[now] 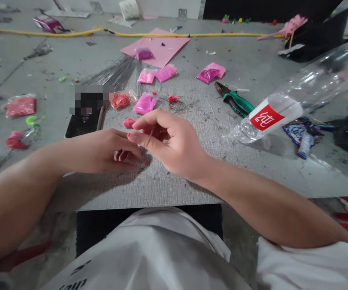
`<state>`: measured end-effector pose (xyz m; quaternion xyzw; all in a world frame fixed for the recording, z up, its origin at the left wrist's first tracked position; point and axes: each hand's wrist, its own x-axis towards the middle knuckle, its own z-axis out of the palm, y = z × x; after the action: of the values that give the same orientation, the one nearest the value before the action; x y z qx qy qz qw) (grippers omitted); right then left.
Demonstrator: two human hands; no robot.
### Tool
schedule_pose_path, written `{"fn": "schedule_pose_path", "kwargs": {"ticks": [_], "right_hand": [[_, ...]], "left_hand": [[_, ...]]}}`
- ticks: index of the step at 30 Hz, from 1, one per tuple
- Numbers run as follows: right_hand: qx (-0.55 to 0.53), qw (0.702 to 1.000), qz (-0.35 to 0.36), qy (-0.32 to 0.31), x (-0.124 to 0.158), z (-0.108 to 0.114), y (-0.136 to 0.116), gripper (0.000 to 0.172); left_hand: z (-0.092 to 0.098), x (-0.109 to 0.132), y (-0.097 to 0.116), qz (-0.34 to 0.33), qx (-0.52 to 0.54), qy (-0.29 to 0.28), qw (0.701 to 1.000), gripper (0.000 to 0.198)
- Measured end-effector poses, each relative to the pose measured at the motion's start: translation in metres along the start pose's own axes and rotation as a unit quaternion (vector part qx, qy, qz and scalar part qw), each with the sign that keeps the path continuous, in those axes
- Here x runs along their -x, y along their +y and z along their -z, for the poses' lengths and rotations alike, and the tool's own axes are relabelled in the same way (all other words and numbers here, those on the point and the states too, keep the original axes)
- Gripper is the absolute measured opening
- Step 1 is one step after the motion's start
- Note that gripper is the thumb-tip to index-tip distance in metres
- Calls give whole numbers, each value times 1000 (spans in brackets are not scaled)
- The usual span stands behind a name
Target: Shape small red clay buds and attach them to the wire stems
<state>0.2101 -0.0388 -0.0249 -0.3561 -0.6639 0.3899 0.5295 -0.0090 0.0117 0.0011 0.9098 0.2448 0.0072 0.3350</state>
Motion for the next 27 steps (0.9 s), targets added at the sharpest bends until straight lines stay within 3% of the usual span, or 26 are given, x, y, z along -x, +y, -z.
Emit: {"fn": "schedule_pose_path", "kwargs": {"ticks": [5,16,20,27], "right_hand": [[50,999,11,4,1,0,1,21],[48,999,-8,-9,1,0,3,19],[48,999,-11,-11,1,0,4,21],[39,999,-16,-16,1,0,2,21]], "left_hand": [[-5,-2,-6,-9,-5,3,1000,18],[-16,-8,-15,-43,-9,58,997,18],[-15,-10,-13,-33,-27,60,997,20],[-13,-10,-19,-72,-6,30,997,17]]}}
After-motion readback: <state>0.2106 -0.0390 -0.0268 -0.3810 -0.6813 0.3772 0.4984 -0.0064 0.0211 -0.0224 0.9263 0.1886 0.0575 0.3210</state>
